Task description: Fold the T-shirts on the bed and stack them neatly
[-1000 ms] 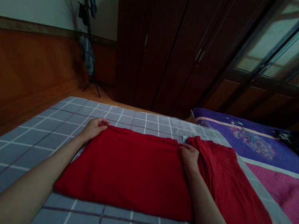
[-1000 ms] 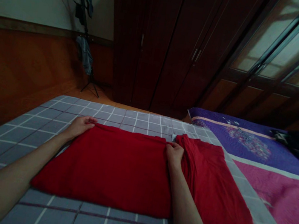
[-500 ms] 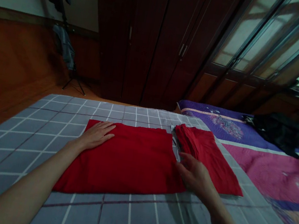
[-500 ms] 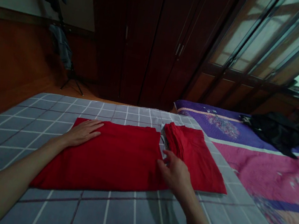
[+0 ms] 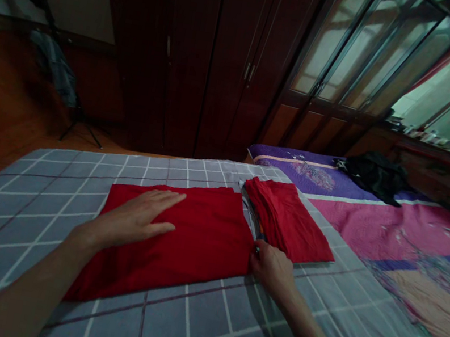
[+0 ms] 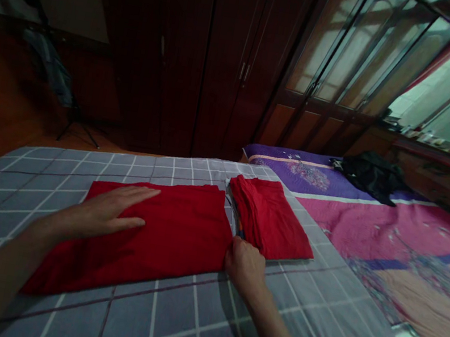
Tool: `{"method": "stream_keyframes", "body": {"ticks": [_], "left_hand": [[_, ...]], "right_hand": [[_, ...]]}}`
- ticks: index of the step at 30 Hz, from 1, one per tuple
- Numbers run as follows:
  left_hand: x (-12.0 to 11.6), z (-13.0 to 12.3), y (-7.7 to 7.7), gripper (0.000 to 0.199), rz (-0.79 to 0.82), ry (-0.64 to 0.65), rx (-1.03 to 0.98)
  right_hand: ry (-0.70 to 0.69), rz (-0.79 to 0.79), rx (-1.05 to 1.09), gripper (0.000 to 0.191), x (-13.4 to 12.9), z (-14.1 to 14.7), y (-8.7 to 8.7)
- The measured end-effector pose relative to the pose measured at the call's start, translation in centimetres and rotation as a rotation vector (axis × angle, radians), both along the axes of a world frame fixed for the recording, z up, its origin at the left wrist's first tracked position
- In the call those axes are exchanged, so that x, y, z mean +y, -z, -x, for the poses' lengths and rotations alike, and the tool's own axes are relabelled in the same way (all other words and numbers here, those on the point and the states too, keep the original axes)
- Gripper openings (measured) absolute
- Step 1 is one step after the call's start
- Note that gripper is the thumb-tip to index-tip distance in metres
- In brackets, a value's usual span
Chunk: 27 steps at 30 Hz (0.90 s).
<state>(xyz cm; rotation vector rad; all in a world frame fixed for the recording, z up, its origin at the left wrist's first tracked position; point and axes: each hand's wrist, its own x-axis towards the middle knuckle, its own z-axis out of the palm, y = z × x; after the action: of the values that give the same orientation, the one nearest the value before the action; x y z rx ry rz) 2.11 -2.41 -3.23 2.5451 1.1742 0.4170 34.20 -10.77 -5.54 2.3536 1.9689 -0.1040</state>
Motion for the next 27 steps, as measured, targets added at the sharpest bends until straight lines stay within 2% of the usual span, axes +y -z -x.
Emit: {"method": "stream_keyframes", "body": {"ticks": [2,5,8,10,13,17,23,27], "left_hand": [[-1.8,-3.0,0.2,0.06,0.004,0.135,-0.029],[-3.3,-6.8,2.8,0.057,0.009,0.25,0.016],[-3.9,-8.6,5.5,0.056,0.024,0.283,0.095],[-4.0,-8.8,6.4,0.055,0.024,0.281,0.127],[-4.2,-8.6,6.6,0.055,0.019,0.268,0.141],[-4.2,-8.5,6.4,0.054,0.01,0.267,0.117],[-4.1,-8.6,6.7,0.055,0.011,0.264,0.105],[-4.2,-8.6,6.3,0.056,0.04,0.265,0.124]], "right_hand": [[0.009,-0.006,-0.01,0.023,-0.1,0.1,-0.4],[0.015,-0.048,-0.006,0.021,0.6,0.4,-1.2],[0.035,-0.106,0.033,0.028,2.8,0.9,-1.7],[0.064,-0.13,0.071,0.035,4.8,1.4,-1.6],[0.116,-0.14,0.136,0.04,7.7,2.2,-0.9],[0.157,-0.139,0.271,0.034,10.4,2.4,-0.3],[0.189,-0.014,0.617,0.029,12.2,0.5,0.5],[0.231,-0.005,0.782,0.031,13.7,0.1,1.6]]}}
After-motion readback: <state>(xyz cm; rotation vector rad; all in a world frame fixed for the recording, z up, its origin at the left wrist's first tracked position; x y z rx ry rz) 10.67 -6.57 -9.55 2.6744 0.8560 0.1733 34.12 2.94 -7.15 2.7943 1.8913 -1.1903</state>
